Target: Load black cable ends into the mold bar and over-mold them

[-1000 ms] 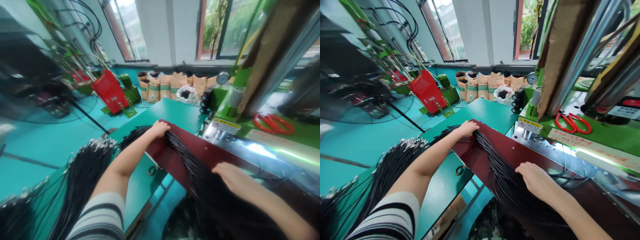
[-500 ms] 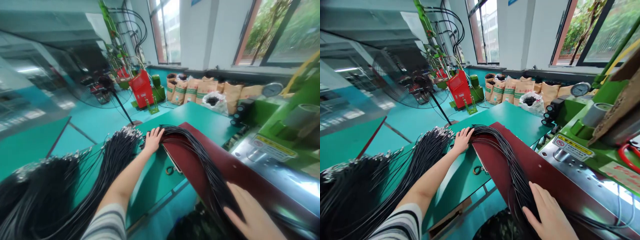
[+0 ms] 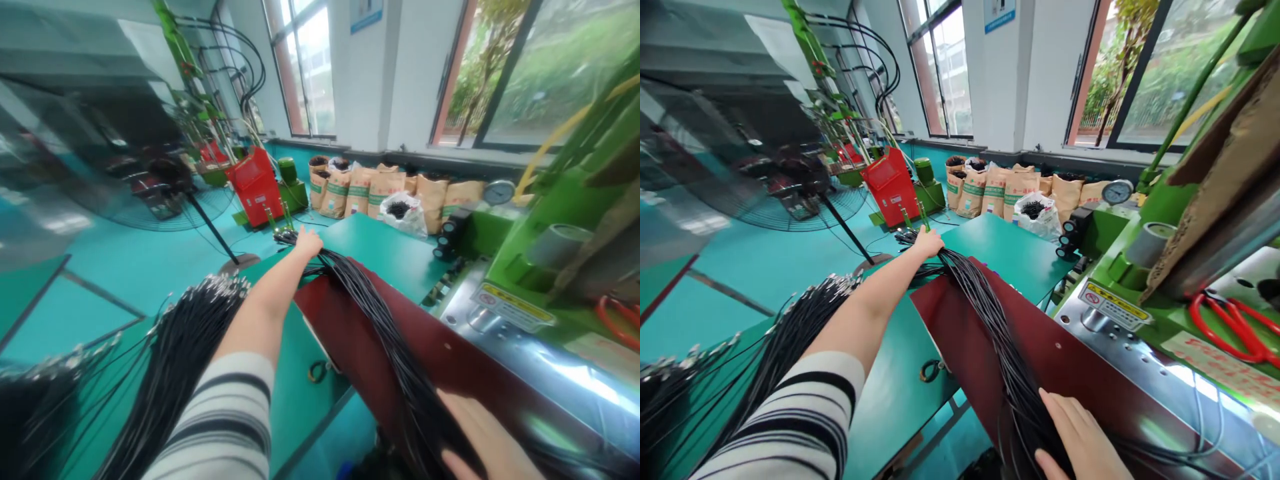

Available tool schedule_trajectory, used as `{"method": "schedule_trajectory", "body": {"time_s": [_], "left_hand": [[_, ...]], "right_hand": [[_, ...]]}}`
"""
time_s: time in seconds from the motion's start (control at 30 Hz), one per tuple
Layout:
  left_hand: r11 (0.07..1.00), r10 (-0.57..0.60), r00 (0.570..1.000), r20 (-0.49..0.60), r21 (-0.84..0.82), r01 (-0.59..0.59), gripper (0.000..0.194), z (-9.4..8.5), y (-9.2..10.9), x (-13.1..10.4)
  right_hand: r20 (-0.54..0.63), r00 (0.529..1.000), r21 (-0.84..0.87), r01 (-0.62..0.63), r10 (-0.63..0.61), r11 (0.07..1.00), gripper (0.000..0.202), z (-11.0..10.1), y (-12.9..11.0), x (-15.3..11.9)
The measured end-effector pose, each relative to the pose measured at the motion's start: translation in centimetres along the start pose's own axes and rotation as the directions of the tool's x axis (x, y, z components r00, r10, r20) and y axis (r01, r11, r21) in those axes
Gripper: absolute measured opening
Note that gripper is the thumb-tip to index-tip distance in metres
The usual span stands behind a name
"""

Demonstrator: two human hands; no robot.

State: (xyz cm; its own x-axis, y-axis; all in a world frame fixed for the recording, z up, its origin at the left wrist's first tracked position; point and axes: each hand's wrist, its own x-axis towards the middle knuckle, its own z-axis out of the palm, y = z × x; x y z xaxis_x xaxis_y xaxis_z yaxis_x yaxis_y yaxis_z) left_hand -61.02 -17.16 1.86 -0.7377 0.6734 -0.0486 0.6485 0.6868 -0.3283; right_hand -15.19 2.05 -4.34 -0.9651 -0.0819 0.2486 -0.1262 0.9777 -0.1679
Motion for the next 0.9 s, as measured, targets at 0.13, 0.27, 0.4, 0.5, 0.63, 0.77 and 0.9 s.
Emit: {"method": "schedule_trajectory", "body": {"time_s": [0.13,0.27,0.4,0.5,0.63,0.77,0.9], "left_hand": [[0.999,-0.031,0.996,0.088,-0.017,0.033,0.030,1.3,2.5,2.1],[0.997,0.041,0.988,0.150,-0.072,-0.031,0.045,2.2,1.0,1.1],[0.984,0.131,0.974,0.186,-0.144,-0.105,0.082,2.3,-1.4,-1.9],[0.984,0.098,0.986,0.132,-0.161,-0.076,0.070,2.8,-0.9,-4.2],[0.993,0.014,0.996,0.094,-0.117,-0.003,0.047,3.7,1.0,-4.9],[0.996,0.000,0.990,0.140,-0.088,0.012,0.030,3.1,0.8,-2.7],[0.995,-0.095,0.979,0.181,-0.022,0.101,0.023,2.5,0.6,-0.4]], "right_hand": [[0.043,0.998,0.042,-0.047,0.045,0.998,0.050,-0.8,-0.5,0.2],[0.053,0.994,0.139,-0.103,0.097,0.985,0.050,-1.1,-0.8,0.2],[0.008,0.997,0.098,-0.075,0.075,0.992,0.051,-0.6,-0.8,0.0],[0.000,0.998,0.078,-0.063,0.064,0.995,0.052,-0.3,-0.7,0.0],[0.014,0.996,0.105,-0.084,0.083,0.991,0.050,-0.4,-0.9,0.2],[0.047,0.994,0.110,-0.107,0.102,0.988,0.049,-0.8,-1.0,0.3],[0.084,0.989,0.096,-0.126,0.118,0.987,0.049,-0.9,-1.1,0.0]]}}
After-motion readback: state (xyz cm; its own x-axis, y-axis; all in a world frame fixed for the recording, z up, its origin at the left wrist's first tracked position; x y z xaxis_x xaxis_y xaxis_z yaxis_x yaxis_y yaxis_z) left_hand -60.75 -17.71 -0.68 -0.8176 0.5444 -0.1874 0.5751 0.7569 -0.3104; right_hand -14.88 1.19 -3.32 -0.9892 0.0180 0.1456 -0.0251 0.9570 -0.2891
